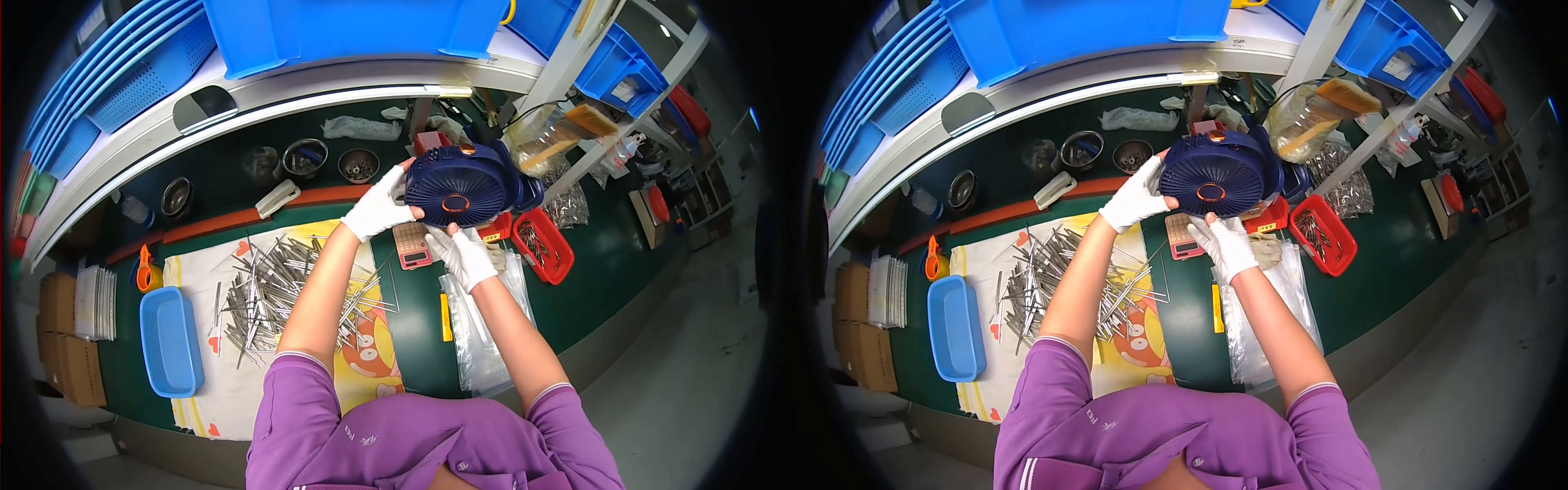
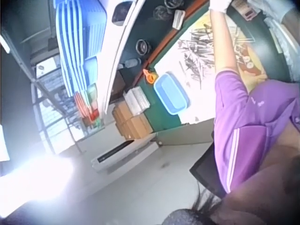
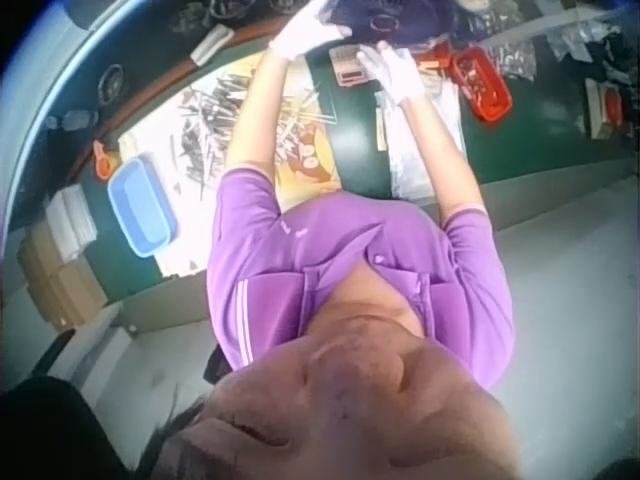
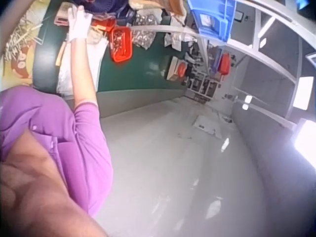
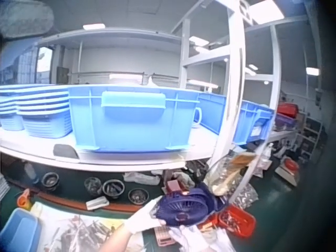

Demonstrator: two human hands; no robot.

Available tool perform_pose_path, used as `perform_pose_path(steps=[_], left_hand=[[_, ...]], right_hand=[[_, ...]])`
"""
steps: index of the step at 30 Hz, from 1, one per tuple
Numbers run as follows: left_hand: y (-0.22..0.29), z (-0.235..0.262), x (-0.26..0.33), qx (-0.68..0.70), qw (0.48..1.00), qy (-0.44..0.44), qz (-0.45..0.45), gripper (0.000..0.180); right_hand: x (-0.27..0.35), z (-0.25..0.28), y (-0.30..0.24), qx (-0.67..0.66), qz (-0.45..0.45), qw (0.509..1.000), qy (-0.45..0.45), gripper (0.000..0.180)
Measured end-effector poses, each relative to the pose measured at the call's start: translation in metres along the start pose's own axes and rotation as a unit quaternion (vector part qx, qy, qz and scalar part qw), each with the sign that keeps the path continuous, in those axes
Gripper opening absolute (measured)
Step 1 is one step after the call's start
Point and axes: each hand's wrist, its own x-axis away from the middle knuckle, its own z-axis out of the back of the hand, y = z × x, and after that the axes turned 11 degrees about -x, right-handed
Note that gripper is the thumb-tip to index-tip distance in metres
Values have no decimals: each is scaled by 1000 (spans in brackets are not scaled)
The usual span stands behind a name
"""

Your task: Sorting and aligning a large quantity of thin metal pins on a workbench into a neat row.

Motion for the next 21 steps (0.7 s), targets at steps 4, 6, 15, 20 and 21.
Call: perform_pose_path(steps=[4,6,15,20,21], left_hand=[[18,-5,-2,-51,998,10,28,81],[30,0,-7,-84,996,-2,42,84],[45,13,-24,-272,947,4,171,76],[51,-4,-23,-326,924,54,194,74],[47,1,-25,-318,926,58,193,73]], right_hand=[[-6,-5,-4,21,43,998,35,40],[-12,-7,-1,19,38,999,31,43],[-13,-27,10,17,62,995,79,43],[-12,-24,2,39,25,997,66,38],[-13,-25,2,37,25,997,62,38]])
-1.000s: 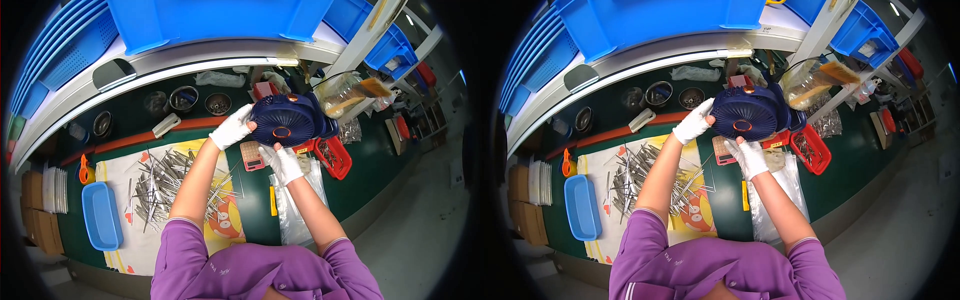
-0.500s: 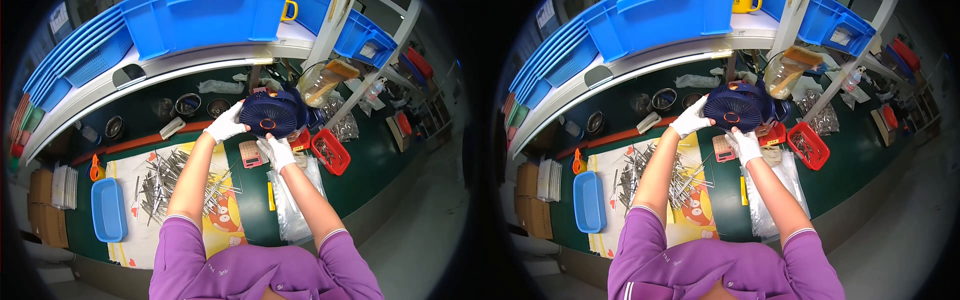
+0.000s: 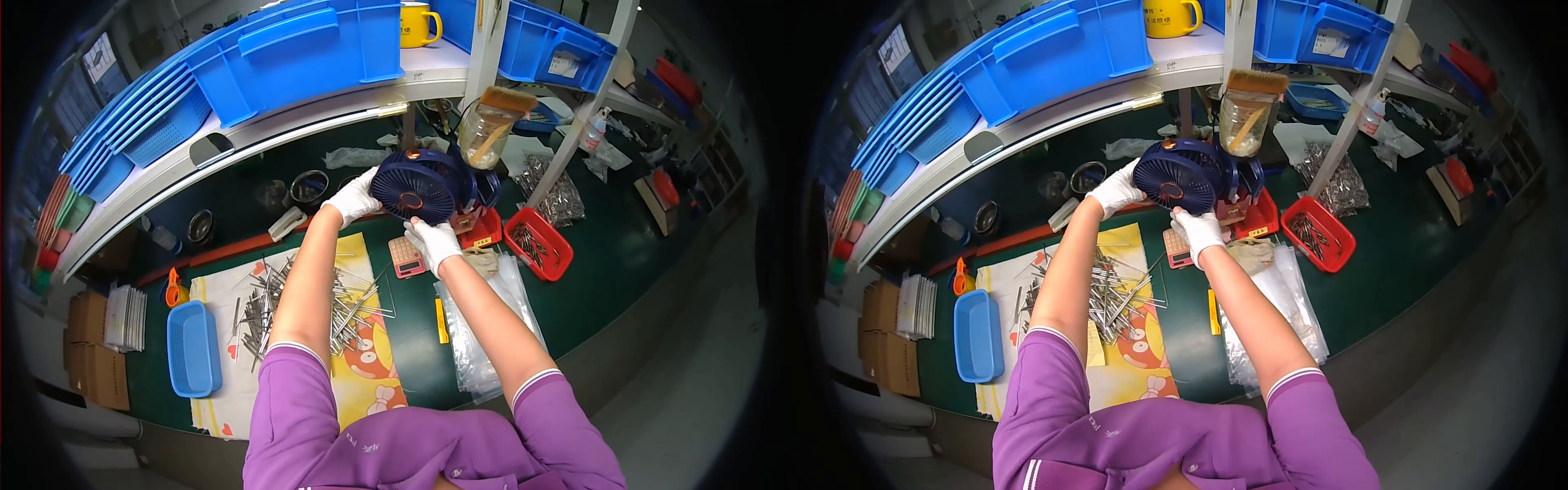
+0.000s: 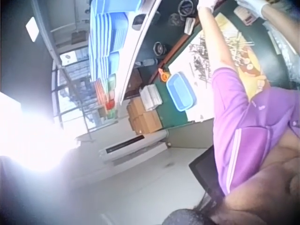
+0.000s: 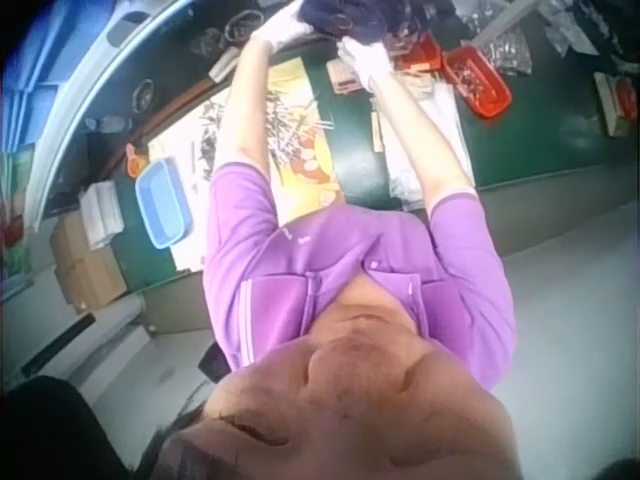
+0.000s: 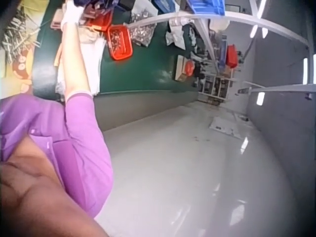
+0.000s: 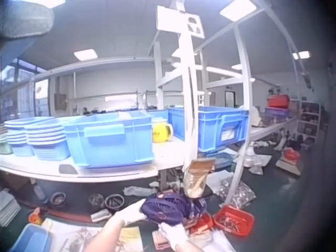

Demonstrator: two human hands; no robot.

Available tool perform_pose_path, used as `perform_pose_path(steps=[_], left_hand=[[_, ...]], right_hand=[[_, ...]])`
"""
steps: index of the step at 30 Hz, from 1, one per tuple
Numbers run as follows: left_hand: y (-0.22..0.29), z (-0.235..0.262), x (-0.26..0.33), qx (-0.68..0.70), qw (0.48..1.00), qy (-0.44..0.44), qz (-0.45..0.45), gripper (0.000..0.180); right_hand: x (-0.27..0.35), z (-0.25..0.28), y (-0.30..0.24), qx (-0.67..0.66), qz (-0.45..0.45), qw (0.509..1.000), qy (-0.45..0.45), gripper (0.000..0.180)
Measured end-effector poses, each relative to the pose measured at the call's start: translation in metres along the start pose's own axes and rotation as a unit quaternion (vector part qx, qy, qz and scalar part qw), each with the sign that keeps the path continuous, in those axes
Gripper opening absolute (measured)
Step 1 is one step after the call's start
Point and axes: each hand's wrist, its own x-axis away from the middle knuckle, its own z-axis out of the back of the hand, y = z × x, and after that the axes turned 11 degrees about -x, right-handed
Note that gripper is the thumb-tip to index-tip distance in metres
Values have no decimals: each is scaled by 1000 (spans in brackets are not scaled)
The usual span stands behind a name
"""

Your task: Sorting and aligning a large quantity of thin metal pins on a workbench into a neat row.

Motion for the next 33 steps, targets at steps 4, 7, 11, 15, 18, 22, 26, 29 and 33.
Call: perform_pose_path(steps=[4,7,11,15,18,22,26,29,33], left_hand=[[5,0,-4,-37,999,13,-25,71],[17,-6,-4,-35,999,17,-30,65],[15,-15,-4,89,995,39,14,55],[-12,-10,-14,40,997,24,67,62],[-14,-25,-10,308,950,37,14,72],[-24,-35,1,510,843,-39,-165,61],[-35,-46,-12,443,878,21,-181,82],[-41,-46,-30,392,895,67,-203,89],[-35,-44,-38,361,911,83,-182,92]], right_hand=[[-4,3,1,59,-6,998,-9,35],[-4,7,1,93,-6,995,-38,40],[20,12,3,142,-19,989,-42,69],[53,42,8,136,-125,979,-90,83],[76,83,5,156,-153,972,-83,67],[103,130,-4,182,-152,969,-66,66],[131,165,0,196,-135,971,-32,66],[146,190,14,176,-127,975,-43,63],[156,198,36,174,-126,975,-48,61]])
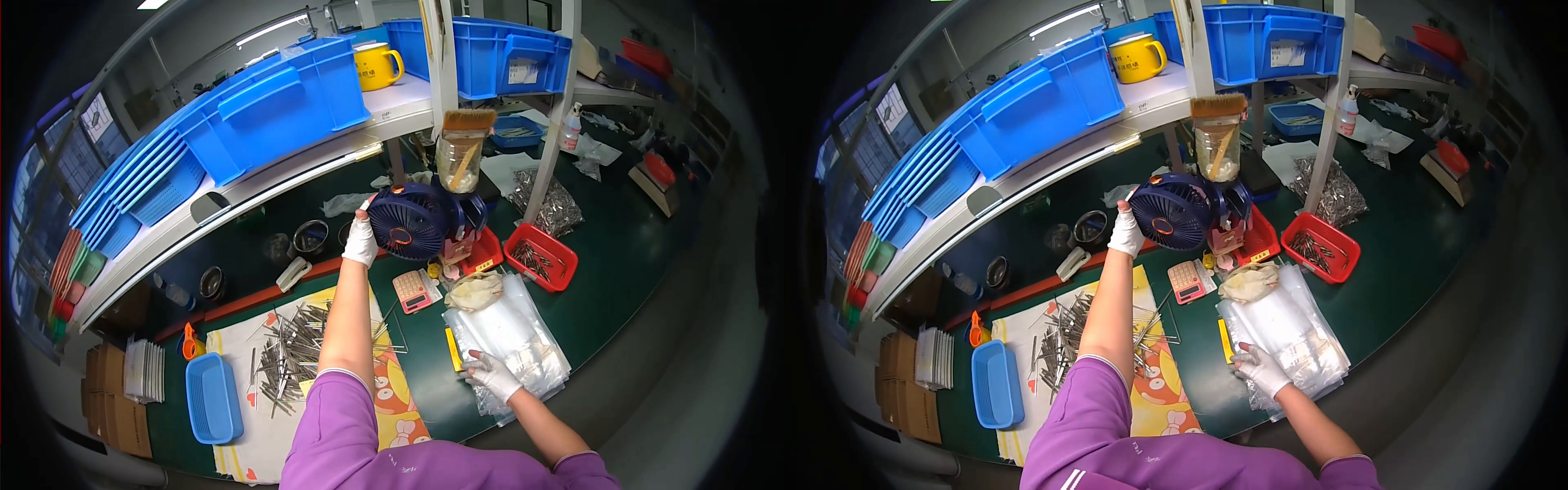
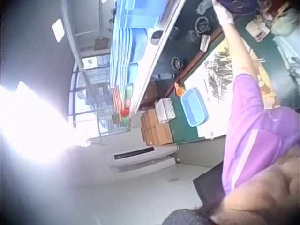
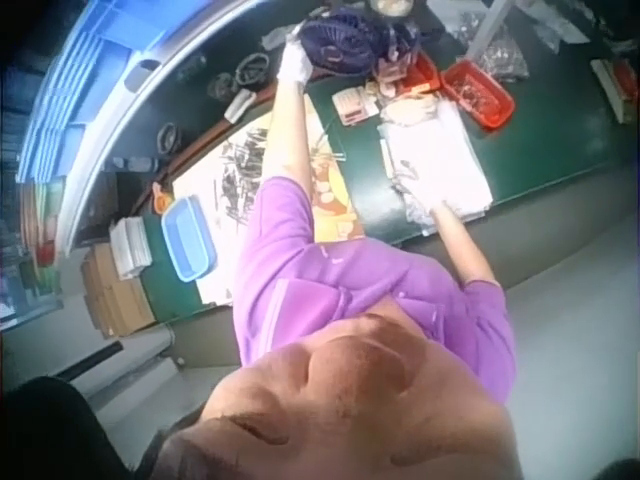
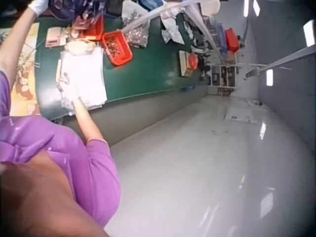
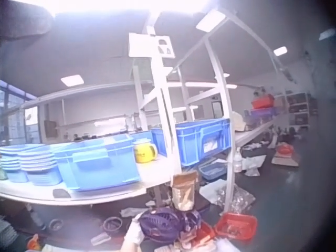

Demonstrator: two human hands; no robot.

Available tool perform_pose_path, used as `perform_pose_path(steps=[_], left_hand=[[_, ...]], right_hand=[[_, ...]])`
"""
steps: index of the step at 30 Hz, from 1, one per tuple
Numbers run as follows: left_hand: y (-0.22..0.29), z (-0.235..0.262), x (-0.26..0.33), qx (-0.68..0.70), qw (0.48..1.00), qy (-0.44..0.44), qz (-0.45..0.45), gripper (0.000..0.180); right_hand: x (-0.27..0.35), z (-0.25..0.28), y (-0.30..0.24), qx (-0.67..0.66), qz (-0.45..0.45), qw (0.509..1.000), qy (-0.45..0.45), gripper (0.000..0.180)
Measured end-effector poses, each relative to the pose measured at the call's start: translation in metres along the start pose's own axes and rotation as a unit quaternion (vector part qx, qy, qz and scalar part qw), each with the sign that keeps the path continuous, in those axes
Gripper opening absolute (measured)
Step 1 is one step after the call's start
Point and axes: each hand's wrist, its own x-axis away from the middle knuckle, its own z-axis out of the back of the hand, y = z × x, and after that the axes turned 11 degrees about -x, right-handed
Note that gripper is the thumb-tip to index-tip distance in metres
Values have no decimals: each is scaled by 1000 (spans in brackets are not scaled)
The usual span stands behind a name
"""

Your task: Sorting and aligning a large quantity of thin metal pins on a workbench into a neat row.

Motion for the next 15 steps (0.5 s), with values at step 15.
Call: perform_pose_path(steps=[15], left_hand=[[-12,4,-2,-34,996,-10,-80,100]], right_hand=[[-19,-51,37,59,34,997,-29,42]])
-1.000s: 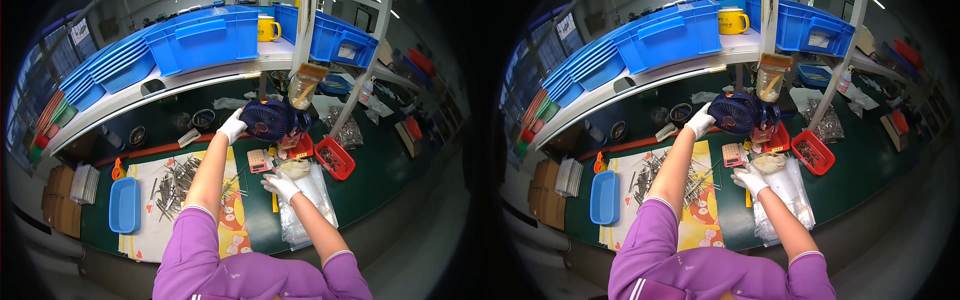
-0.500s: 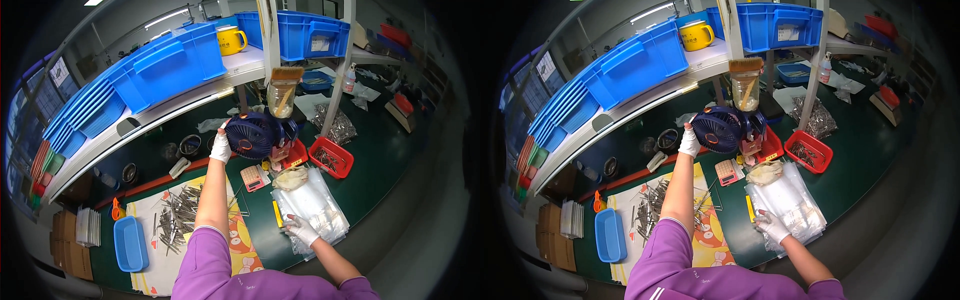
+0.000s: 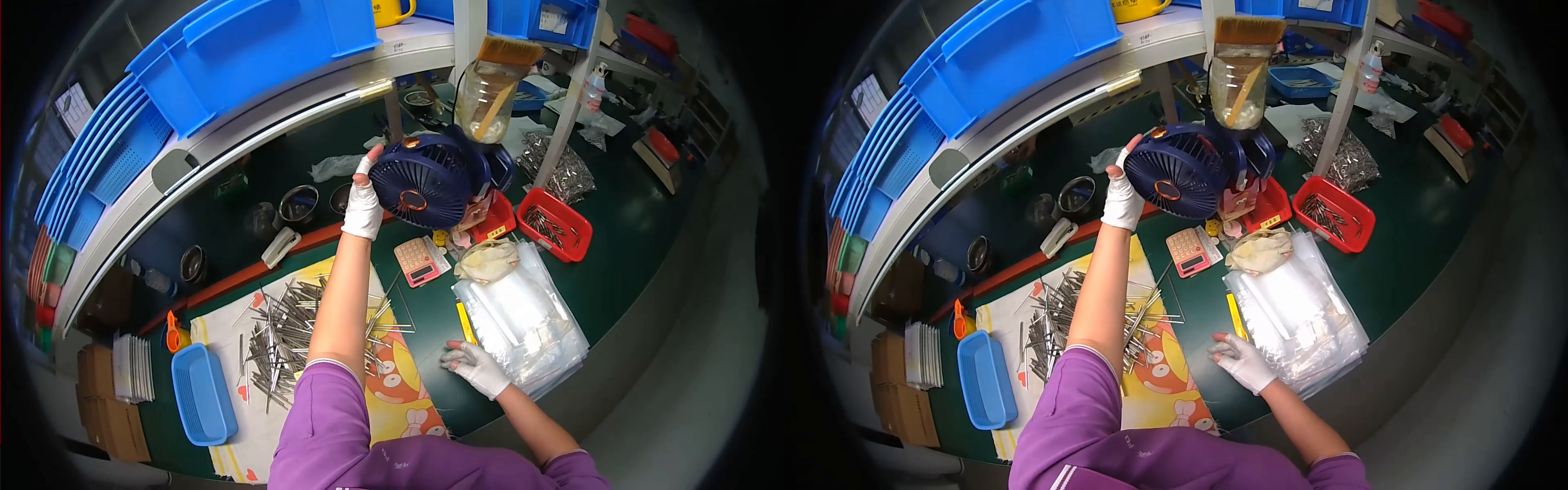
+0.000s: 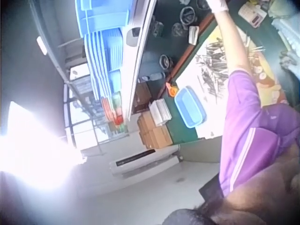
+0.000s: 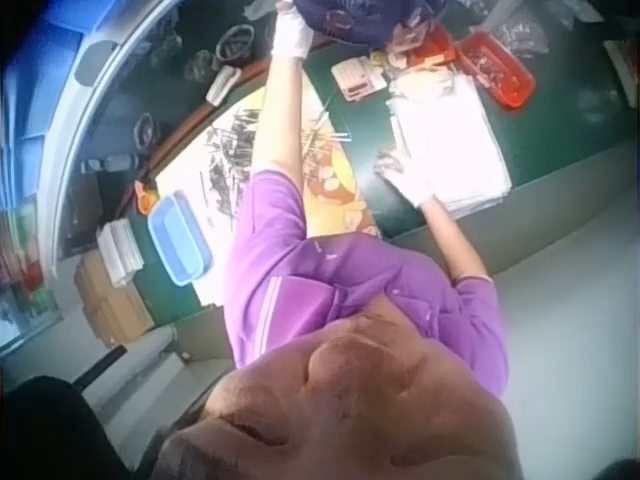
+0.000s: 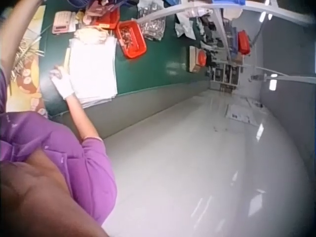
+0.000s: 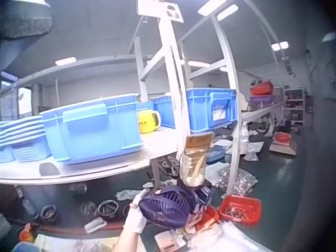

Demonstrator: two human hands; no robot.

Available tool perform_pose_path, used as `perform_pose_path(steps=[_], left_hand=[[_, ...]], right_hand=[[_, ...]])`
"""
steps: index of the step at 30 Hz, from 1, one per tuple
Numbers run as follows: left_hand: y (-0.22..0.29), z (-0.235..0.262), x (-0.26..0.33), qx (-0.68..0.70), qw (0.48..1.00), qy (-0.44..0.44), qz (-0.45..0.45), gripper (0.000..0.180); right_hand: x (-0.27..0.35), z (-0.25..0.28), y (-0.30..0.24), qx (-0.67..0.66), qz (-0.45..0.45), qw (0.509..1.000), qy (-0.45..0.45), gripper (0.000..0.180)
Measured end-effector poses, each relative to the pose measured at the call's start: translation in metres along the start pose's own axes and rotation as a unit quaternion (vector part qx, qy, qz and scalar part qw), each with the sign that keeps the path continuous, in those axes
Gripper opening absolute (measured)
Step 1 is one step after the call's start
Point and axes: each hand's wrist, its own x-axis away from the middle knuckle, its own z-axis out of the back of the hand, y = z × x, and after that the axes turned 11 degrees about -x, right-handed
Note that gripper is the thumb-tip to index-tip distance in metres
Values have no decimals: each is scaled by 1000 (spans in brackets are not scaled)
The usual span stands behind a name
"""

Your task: Sorting and aligning a large quantity of thin metal pins on a workbench into a neat row.

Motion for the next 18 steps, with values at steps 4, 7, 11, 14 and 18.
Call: perform_pose_path(steps=[4,7,11,14,18], left_hand=[[12,25,23,14,998,64,24,102],[30,54,51,-18,994,106,19,78],[87,101,116,-171,977,112,54,58],[121,151,177,-271,958,91,-32,44],[147,200,269,-372,924,75,-39,30]], right_hand=[[-9,-14,17,38,51,997,-35,39],[-16,-17,30,100,133,984,-57,35],[-25,-26,38,218,216,951,-45,34],[-31,-40,49,286,295,911,-26,32],[-25,-67,59,264,298,916,57,32]])
